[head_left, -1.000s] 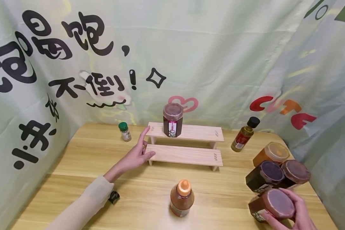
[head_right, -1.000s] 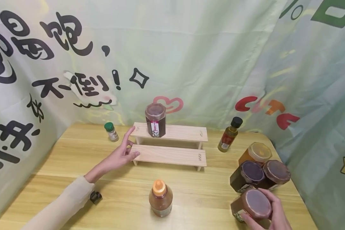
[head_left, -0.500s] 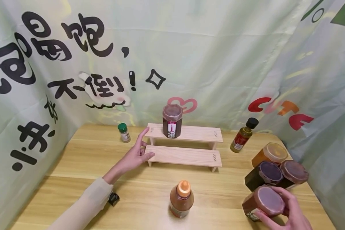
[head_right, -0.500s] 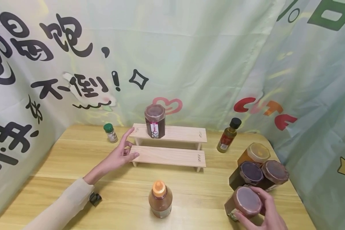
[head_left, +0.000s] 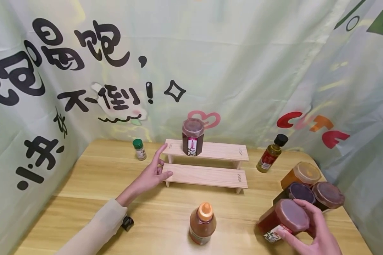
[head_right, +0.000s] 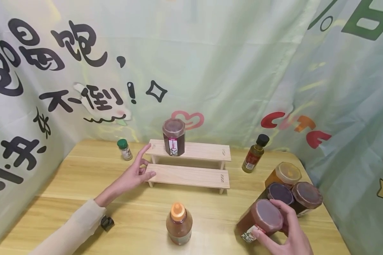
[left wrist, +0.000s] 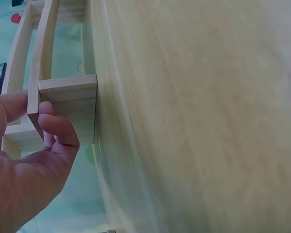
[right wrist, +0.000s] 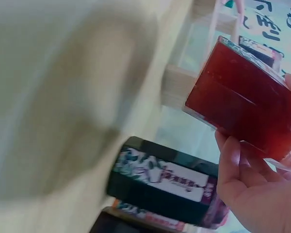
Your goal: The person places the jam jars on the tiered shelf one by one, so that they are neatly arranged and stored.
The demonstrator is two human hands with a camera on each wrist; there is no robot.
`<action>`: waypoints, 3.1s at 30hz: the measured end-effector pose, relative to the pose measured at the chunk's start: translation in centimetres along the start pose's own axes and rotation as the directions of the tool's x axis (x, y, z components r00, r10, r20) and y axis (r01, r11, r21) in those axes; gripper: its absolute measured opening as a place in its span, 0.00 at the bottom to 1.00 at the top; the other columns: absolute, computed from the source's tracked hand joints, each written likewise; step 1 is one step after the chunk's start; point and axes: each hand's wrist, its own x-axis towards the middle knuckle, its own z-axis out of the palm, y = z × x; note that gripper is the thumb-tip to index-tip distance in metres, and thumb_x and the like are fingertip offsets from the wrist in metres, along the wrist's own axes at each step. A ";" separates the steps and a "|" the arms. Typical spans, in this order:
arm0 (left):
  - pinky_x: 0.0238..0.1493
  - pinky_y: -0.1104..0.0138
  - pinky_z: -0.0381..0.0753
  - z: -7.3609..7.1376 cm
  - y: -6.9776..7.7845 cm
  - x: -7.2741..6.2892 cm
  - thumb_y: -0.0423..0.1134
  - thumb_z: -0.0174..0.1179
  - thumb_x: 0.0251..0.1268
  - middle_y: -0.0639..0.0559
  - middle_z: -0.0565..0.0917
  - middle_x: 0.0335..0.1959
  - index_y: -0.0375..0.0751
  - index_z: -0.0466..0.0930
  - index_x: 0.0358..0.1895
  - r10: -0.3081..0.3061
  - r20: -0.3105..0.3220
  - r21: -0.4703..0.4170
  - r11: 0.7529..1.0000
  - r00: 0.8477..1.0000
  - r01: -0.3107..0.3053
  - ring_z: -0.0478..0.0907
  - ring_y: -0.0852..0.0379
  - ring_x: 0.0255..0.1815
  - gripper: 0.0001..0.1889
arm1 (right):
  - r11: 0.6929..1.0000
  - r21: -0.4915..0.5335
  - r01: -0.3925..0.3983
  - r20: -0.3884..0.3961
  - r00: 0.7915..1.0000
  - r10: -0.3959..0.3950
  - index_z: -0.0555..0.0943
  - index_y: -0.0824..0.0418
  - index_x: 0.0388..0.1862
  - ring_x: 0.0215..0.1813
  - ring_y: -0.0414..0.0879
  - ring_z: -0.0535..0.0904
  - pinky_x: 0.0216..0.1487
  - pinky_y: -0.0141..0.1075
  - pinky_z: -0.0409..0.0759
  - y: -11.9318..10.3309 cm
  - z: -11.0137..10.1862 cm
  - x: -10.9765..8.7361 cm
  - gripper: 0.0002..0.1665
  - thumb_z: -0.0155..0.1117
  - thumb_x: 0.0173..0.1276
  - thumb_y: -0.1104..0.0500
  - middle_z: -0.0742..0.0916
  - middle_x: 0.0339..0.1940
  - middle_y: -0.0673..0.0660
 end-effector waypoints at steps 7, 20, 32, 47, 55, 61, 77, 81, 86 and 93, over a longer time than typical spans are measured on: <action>0.25 0.71 0.71 0.1 0.1 0.0 0.28 0.67 0.77 0.35 0.73 0.53 0.73 0.37 0.91 0.005 0.000 -0.002 1.000 1.000 -0.005 0.67 0.58 0.26 0.57 | 0.994 0.023 0.107 0.070 0.992 -0.108 0.64 0.60 0.82 0.49 0.29 0.79 0.42 0.21 0.80 -2.0 -0.6 1.9 0.56 0.88 0.61 0.64 0.78 0.64 0.60; 0.25 0.70 0.70 0.2 0.1 0.0 0.29 0.67 0.78 0.34 0.73 0.54 0.69 0.38 0.91 0.023 -0.011 0.010 1.000 1.000 -0.023 0.66 0.57 0.26 0.56 | 0.948 0.146 0.284 0.106 0.948 -0.301 0.63 0.53 0.85 0.58 0.38 0.81 0.51 0.24 0.82 -6.6 -1.5 5.5 0.56 0.84 0.64 0.70 0.78 0.66 0.55; 0.25 0.70 0.70 0.1 0.2 -0.1 0.30 0.67 0.79 0.34 0.74 0.56 0.70 0.38 0.91 0.013 -0.006 0.021 1.000 1.000 -0.013 0.66 0.58 0.26 0.55 | 0.913 0.194 0.359 0.138 0.911 -0.388 0.63 0.55 0.84 0.53 0.43 0.81 0.45 0.27 0.80 -9.1 -0.6 9.5 0.55 0.83 0.65 0.69 0.82 0.63 0.58; 0.26 0.70 0.70 -0.2 0.2 0.0 0.30 0.68 0.78 0.34 0.74 0.55 0.74 0.37 0.90 0.013 -0.002 0.036 0.999 1.000 -0.013 0.67 0.57 0.27 0.57 | 0.912 0.274 0.307 0.251 0.892 -0.376 0.60 0.57 0.83 0.51 0.47 0.85 0.39 0.32 0.83 -11.7 1.5 14.9 0.50 0.80 0.72 0.61 0.83 0.62 0.61; 0.26 0.70 0.72 0.0 0.3 0.0 0.30 0.68 0.78 0.35 0.75 0.54 0.76 0.36 0.90 0.005 -0.002 0.052 0.999 1.000 -0.005 0.69 0.55 0.28 0.58 | 0.889 0.310 0.337 0.281 0.861 -0.425 0.62 0.58 0.82 0.55 0.50 0.85 0.50 0.29 0.82 -12.3 3.1 17.3 0.50 0.81 0.70 0.64 0.84 0.62 0.61; 0.26 0.69 0.73 -0.2 0.2 0.0 0.30 0.68 0.78 0.36 0.75 0.54 0.77 0.37 0.90 0.005 -0.006 0.049 0.999 1.000 -0.005 0.70 0.55 0.28 0.57 | 0.899 0.349 0.264 0.369 0.843 -0.392 0.60 0.57 0.84 0.62 0.55 0.83 0.54 0.33 0.85 -12.8 4.5 19.1 0.52 0.81 0.70 0.63 0.81 0.68 0.63; 0.27 0.69 0.72 0.0 0.1 -0.1 0.31 0.68 0.78 0.36 0.76 0.56 0.78 0.36 0.90 0.008 -0.018 0.067 0.998 1.000 -0.007 0.70 0.55 0.28 0.58 | 0.918 0.343 0.199 0.427 0.838 -0.341 0.57 0.55 0.87 0.70 0.57 0.80 0.69 0.47 0.79 -13.2 6.0 21.0 0.55 0.81 0.72 0.60 0.78 0.71 0.62; 0.26 0.69 0.72 0.0 0.1 -0.1 0.30 0.68 0.78 0.36 0.76 0.56 0.77 0.37 0.90 0.012 -0.019 0.064 0.998 1.000 -0.010 0.69 0.55 0.28 0.57 | 0.917 0.355 0.183 0.443 0.831 -0.337 0.57 0.54 0.88 0.72 0.58 0.78 0.70 0.50 0.78 -13.1 6.1 21.2 0.55 0.80 0.72 0.62 0.77 0.73 0.63; 0.27 0.69 0.72 0.0 0.1 -0.1 0.30 0.68 0.78 0.36 0.75 0.56 0.77 0.37 0.90 0.014 -0.020 0.059 0.998 1.000 -0.013 0.69 0.55 0.28 0.57 | 0.914 0.367 0.174 0.456 0.822 -0.340 0.56 0.54 0.88 0.72 0.60 0.78 0.63 0.38 0.83 -12.9 6.2 21.4 0.55 0.79 0.73 0.63 0.77 0.73 0.65; 0.27 0.70 0.72 0.1 0.1 0.0 0.30 0.68 0.78 0.36 0.76 0.55 0.78 0.37 0.90 0.017 -0.017 0.058 0.998 1.000 -0.016 0.69 0.55 0.28 0.57 | 0.915 0.366 0.168 0.472 0.814 -0.338 0.52 0.55 0.90 0.74 0.60 0.76 0.70 0.48 0.79 -13.1 5.9 21.2 0.56 0.77 0.74 0.64 0.76 0.75 0.65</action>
